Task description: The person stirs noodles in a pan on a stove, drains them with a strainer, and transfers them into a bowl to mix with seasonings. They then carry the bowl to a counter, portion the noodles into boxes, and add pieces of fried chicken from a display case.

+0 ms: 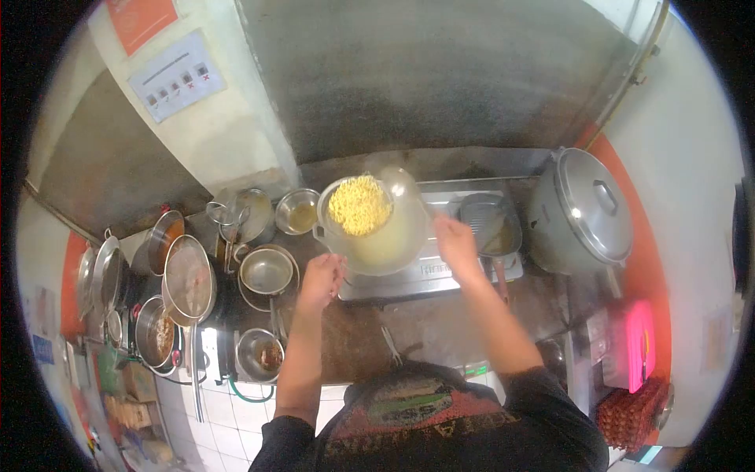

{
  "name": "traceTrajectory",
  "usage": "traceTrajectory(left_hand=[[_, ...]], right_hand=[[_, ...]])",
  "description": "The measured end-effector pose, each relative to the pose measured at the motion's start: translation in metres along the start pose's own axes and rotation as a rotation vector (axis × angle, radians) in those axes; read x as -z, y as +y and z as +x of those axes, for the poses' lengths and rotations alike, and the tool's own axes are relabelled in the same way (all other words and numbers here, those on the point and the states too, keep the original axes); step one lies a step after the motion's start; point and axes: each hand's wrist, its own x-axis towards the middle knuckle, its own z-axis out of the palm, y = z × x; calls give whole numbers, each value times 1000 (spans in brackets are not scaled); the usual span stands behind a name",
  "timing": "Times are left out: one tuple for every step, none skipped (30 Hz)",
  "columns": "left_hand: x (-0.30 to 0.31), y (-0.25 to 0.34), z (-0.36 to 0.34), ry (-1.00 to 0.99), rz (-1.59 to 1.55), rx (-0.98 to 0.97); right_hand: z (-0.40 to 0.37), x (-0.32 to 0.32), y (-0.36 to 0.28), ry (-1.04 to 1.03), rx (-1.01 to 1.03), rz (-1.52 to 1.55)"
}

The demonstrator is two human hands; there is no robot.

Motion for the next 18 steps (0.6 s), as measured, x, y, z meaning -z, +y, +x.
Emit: traceTrajectory(left_hand=[[-3,13,-4,-2,4,-13],[-2,22,-5,-10,15,-11],[-5,32,-8,-14,10,-19],[-9,43,-14,-18,5,-28],[-11,50,-18,-24,0,-37],[-12,53,-20,-34,9,-36],[-11,50,-19,-37,-3,-32],[-10,43,-16,-39,-15,-28],[-8,33,-12,-43,-27,-24],[-7,19,-7,-37,-39,-11],[-7,-1,-1,-31,-52,1],[-6,-23,6,-25,-64,13],[-4,-46,14,-20,-72,35],[-8,-60,14,-30,-93,21],[-12,-70,13,-40,-115,7],[-11,-78,15,-54,-102,3],[-11,-86,17,-68,-90,0],[-15,-83,15,-81,-79,0]], right_hand=[[1,6,-8,1,-58,83],[3,14,-13,1,-115,165],[1,20,-21,2,-173,247],[-7,27,-44,-47,-226,393],[-9,29,-47,-39,-239,434],[-9,32,-49,-30,-252,476],[-9,35,-49,-20,-264,517],[-9,36,-46,4,-272,506],[-9,37,-36,29,-279,495],[-10,37,-27,55,-284,484],[-11,38,-18,69,-303,490],[-14,39,-8,82,-322,496],[-17,39,1,95,-341,501],[-20,39,10,121,-379,490],[-22,38,20,131,-386,481],[-23,38,27,143,-391,472],[-26,39,33,154,-398,460],[-29,42,33,126,-401,486]])
